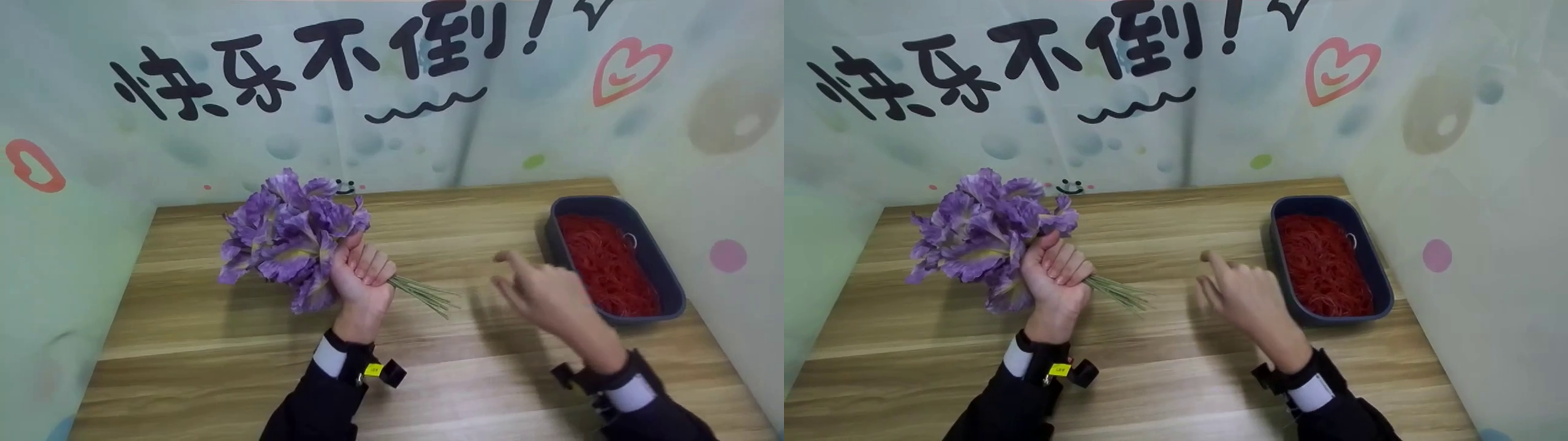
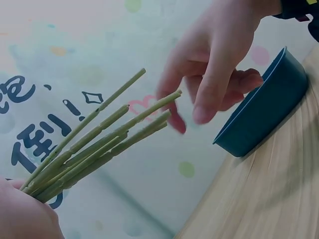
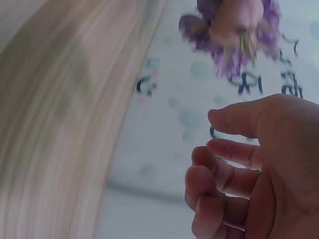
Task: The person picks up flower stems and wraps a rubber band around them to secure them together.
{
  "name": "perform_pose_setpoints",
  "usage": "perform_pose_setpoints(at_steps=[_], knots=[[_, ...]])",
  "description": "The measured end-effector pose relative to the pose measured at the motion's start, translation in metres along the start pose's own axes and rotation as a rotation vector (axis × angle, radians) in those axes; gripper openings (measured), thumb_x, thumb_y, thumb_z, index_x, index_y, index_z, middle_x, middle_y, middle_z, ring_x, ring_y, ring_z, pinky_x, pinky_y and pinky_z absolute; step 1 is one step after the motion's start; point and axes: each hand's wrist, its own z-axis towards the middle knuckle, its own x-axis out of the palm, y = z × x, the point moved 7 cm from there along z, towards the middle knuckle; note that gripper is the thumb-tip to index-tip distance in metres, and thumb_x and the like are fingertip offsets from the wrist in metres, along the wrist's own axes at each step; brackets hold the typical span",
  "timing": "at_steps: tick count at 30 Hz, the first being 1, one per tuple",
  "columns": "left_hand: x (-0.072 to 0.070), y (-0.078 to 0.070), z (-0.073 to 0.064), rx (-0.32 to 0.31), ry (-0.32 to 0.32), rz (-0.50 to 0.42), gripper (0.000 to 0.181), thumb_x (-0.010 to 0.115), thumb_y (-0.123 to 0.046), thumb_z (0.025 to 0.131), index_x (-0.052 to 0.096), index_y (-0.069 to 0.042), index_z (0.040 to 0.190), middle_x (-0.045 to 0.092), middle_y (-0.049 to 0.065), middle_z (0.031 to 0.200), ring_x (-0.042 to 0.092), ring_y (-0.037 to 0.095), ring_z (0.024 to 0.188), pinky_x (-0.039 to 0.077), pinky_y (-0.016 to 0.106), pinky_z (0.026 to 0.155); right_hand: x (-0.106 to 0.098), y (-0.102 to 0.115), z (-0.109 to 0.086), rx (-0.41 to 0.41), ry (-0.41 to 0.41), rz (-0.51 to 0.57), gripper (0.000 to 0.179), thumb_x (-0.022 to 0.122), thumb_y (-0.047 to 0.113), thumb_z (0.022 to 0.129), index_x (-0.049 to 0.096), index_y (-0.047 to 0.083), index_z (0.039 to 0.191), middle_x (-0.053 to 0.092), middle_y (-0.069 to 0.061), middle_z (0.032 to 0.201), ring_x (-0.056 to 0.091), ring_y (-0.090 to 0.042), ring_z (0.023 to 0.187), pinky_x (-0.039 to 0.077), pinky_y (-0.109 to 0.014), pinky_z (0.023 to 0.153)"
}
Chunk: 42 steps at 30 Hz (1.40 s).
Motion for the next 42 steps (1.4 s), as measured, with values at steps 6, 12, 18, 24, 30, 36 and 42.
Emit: perform_pose_setpoints(at_steps=[6,12,18,24,30,36,42], knots=[[0.001,-0.001,0.000,0.011,0.011,0.005,0.048,0.059,-0.013,0.096,0.034,-0.020,0.055,0.041,-0.008,0.041,0.007,0.006,0.051,0.004,0.017,0.051,-0.018,-0.088,-0.020,0.319,0.063,0.036,0.031,0.074,0.026,0.109,0.067,0.006,0.131,0.072,-0.012,0.076,0.060,-0.022,0.055,0.044,-0.039,0.048],[0.001,-0.003,0.001,0.015,0.032,0.000,0.049,0.066,-0.012,0.091,0.030,-0.020,0.058,0.042,-0.008,0.042,0.007,0.005,0.051,0.002,0.017,0.053,-0.011,-0.148,-0.042,0.494,0.156,0.091,0.038,0.068,0.027,0.113,0.062,-0.004,0.134,0.067,-0.015,0.074,0.055,-0.022,0.057,0.041,-0.033,0.053],[0.004,-0.005,0.000,0.018,0.045,-0.016,0.049,0.057,-0.013,0.098,0.028,-0.021,0.060,0.042,-0.008,0.042,0.007,0.006,0.051,0.001,0.017,0.053,0.013,-0.172,-0.058,0.556,0.285,0.104,0.049,0.073,0.028,0.110,0.060,-0.009,0.138,0.066,-0.018,0.076,0.057,-0.025,0.063,0.044,-0.036,0.055],[0.006,-0.005,-0.001,0.011,0.039,-0.014,0.049,0.053,-0.013,0.100,0.030,-0.021,0.057,0.042,-0.007,0.041,0.007,0.006,0.051,0.003,0.017,0.051,0.018,-0.175,-0.061,0.545,0.233,0.094,0.030,0.074,0.020,0.108,0.070,-0.007,0.122,0.076,-0.034,0.097,0.062,-0.033,0.068,0.057,-0.055,0.060],[0.006,-0.006,0.000,0.007,0.045,-0.017,0.050,0.052,-0.014,0.101,0.033,-0.021,0.055,0.042,-0.007,0.041,0.006,0.006,0.051,0.003,0.016,0.052,0.012,-0.171,-0.060,0.506,0.135,0.085,0.026,0.075,0.015,0.107,0.077,-0.007,0.119,0.079,-0.036,0.103,0.065,-0.035,0.067,0.061,-0.066,0.067],[0.006,-0.006,-0.001,0.008,0.047,-0.020,0.049,0.054,-0.014,0.099,0.035,-0.020,0.055,0.042,-0.007,0.041,0.006,0.005,0.051,0.003,0.016,0.052,0.010,-0.169,-0.059,0.510,0.101,0.080,0.030,0.075,0.017,0.108,0.079,-0.008,0.123,0.079,-0.037,0.105,0.065,-0.032,0.063,0.059,-0.050,0.058],[0.005,-0.006,0.000,0.015,0.042,-0.019,0.048,0.054,-0.014,0.099,0.040,-0.020,0.053,0.041,-0.007,0.041,0.007,0.006,0.051,0.002,0.017,0.053,0.007,-0.168,-0.059,0.530,0.092,0.098,0.032,0.074,0.019,0.108,0.078,-0.009,0.124,0.080,-0.037,0.104,0.062,-0.027,0.060,0.045,-0.030,0.054]])
